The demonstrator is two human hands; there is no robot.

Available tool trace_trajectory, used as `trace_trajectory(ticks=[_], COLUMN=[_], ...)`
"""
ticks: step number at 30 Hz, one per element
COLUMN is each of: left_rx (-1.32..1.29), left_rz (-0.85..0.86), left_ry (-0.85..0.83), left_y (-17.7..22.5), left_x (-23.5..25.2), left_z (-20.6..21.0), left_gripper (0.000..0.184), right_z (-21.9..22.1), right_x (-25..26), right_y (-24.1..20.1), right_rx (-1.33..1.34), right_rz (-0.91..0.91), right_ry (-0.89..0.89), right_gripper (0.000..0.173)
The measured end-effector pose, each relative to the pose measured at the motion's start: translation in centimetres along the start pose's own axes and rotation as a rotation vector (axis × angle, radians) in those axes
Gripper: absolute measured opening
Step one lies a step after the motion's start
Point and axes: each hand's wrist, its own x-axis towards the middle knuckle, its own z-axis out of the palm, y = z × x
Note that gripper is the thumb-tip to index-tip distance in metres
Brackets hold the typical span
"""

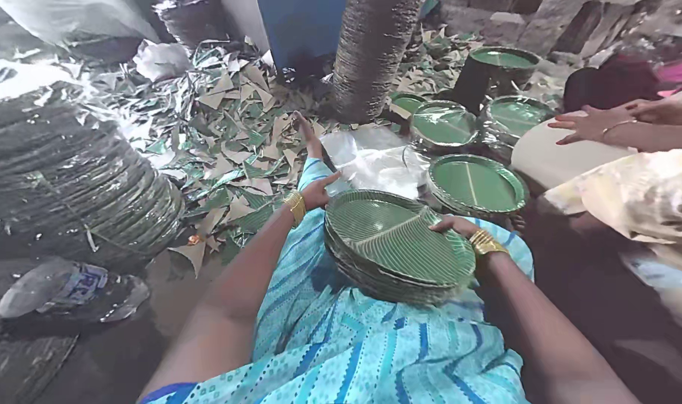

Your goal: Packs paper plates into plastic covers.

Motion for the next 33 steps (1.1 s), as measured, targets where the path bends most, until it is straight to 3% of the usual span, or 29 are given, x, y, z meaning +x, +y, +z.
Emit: trace_trajectory(ticks=[3, 8, 14, 17, 19, 23, 25, 28, 30, 33], left_rx=[0.196, 0.294, 0.23, 0.21, 0.306, 0.495, 0.518, 0.55, 0.561, 0.575], left_rz=[-0.057, -0.015, 0.092, 0.041, -0.068, -0.247, -0.251, -0.233, -0.226, -0.243], left_ry=[-0.061, -0.116, -0.169, -0.09, -0.059, -0.134, -0.166, -0.174, -0.167, -0.164], left_y=[0.4, 2.1, 2.6, 1.6, 2.4, 3.9, 3.8, 3.8, 4.0, 4.2], left_x=[-1.1, -4.0, -4.4, -3.8, -3.3, -2.0, -1.6, -1.6, -1.8, -2.3], left_z=[-0.4, -0.2, 2.5, 2.1, 2.1, 2.2, 2.5, 2.4, 2.2, 2.3], left_gripper=[0.081, 0.084, 0.094, 0.082, 0.083, 0.095, 0.095, 0.092, 0.09, 0.086], right_z=[0.5, 1.9, 5.0, 6.5, 6.0, 2.3, 1.6, 4.6, 8.3, 13.5], right_x=[0.2, 0.1, -0.5, -2.5, -3.7, -5.2, -6.0, -5.1, -3.1, 1.7], right_y=[0.1, 0.1, 1.0, 2.7, 3.4, -0.7, -4.2, -8.0, -9.4, -10.5], right_rx=[0.098, 0.112, 0.005, 0.062, -0.096, -0.829, -0.964, -0.966, -0.973, -1.045], right_rz=[0.032, 0.056, -0.028, -0.047, -0.027, 0.02, -0.077, -0.472, -0.724, -0.745], right_ry=[0.062, 0.275, 0.419, 0.373, 0.271, 0.092, 0.192, 0.268, 0.191, 0.018], right_gripper=[0.02, 0.037, 0.075, 0.088, 0.088, 0.074, 0.067, 0.055, 0.051, 0.054])
